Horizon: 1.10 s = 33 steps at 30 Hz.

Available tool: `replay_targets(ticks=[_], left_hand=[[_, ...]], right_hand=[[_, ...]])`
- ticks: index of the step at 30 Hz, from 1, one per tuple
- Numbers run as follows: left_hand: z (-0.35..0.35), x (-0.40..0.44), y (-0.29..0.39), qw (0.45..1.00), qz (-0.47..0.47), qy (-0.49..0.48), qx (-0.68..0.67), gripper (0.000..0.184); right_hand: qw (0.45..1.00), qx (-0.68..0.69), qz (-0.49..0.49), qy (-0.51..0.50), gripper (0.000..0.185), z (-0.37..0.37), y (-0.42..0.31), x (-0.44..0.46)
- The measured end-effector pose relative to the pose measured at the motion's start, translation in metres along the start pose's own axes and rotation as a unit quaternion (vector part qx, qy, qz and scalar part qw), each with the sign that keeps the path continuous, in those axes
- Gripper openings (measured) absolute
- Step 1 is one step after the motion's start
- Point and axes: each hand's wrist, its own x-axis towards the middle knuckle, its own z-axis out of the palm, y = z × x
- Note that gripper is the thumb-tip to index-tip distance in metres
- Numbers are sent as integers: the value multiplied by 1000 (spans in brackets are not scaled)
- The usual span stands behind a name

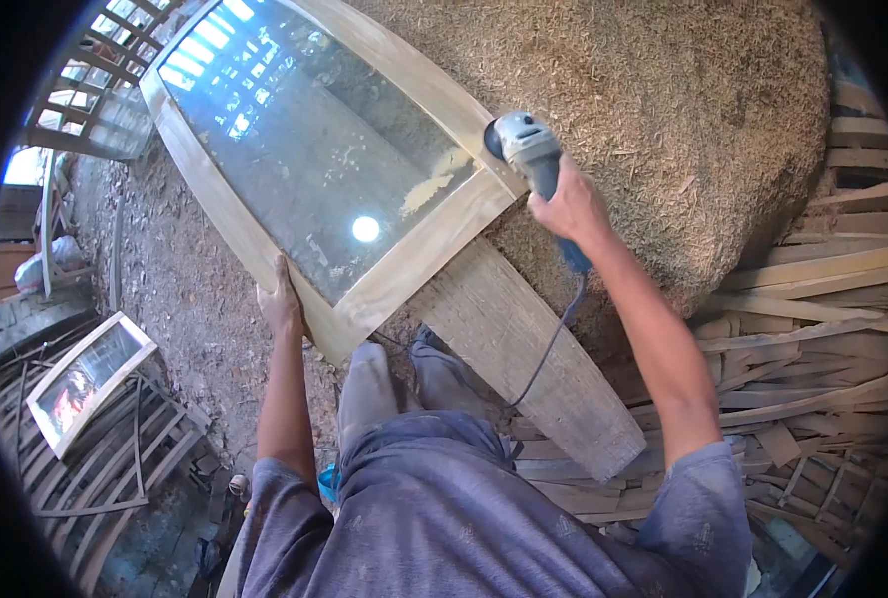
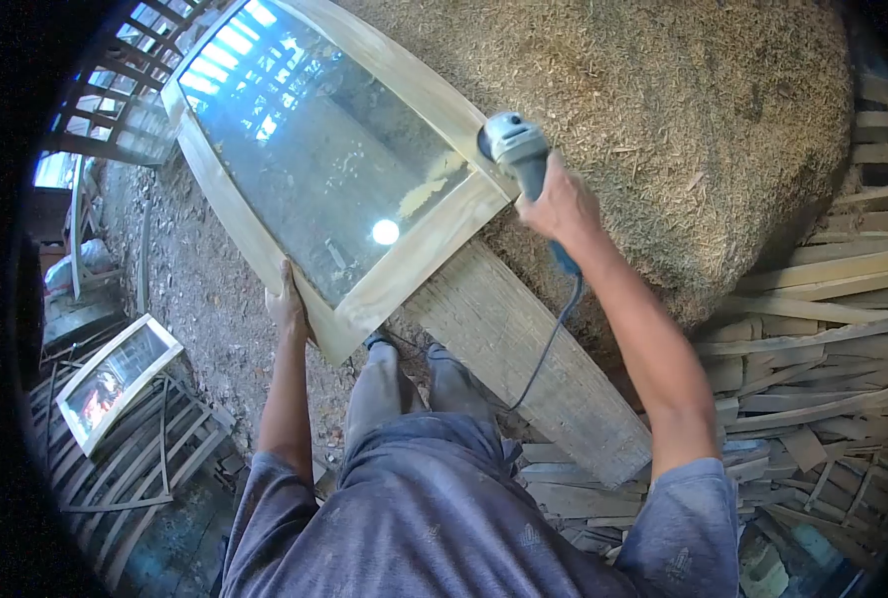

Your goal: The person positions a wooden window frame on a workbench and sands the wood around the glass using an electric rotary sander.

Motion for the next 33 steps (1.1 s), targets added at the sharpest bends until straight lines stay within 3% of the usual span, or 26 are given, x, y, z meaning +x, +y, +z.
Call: replay_targets(ticks=[4,8,10,12,16,18,20,22,25,28,32,33], left_hand=[[2,-1,1,1000,8,11,-15,74],[-1,-1,1,1000,-13,-9,-1,76],[-1,-3,4,1000,-6,-7,0,77],[-2,-6,6,1000,-5,-7,-8,76],[-2,-1,-2,1000,-6,-17,-15,73],[-4,3,-8,1000,5,-16,-21,72],[-6,2,-5,999,29,-26,-12,71],[-6,0,-4,991,-52,-58,-112,69],[1,-13,5,988,-63,-44,-133,66],[15,-14,3,984,-34,-56,-166,66],[8,-11,7,976,-45,-129,-169,75],[4,-1,-3,973,-51,-169,-146,80]], right_hand=[[1000,7,-5,14,75,-10,0,-13],[997,-49,-34,-53,73,12,-15,-28],[998,-3,44,-35,69,3,-12,-18],[999,-15,45,26,62,-6,14,-17],[960,225,-7,169,61,-8,56,-67],[925,335,80,159,63,-2,62,-116],[910,343,112,204,66,5,57,-166],[897,355,151,218,69,18,51,-216],[864,399,169,257,69,53,39,-276],[847,412,237,240,69,64,0,-321],[803,416,278,322,61,110,-57,-371],[819,370,286,332,58,119,-76,-381]])
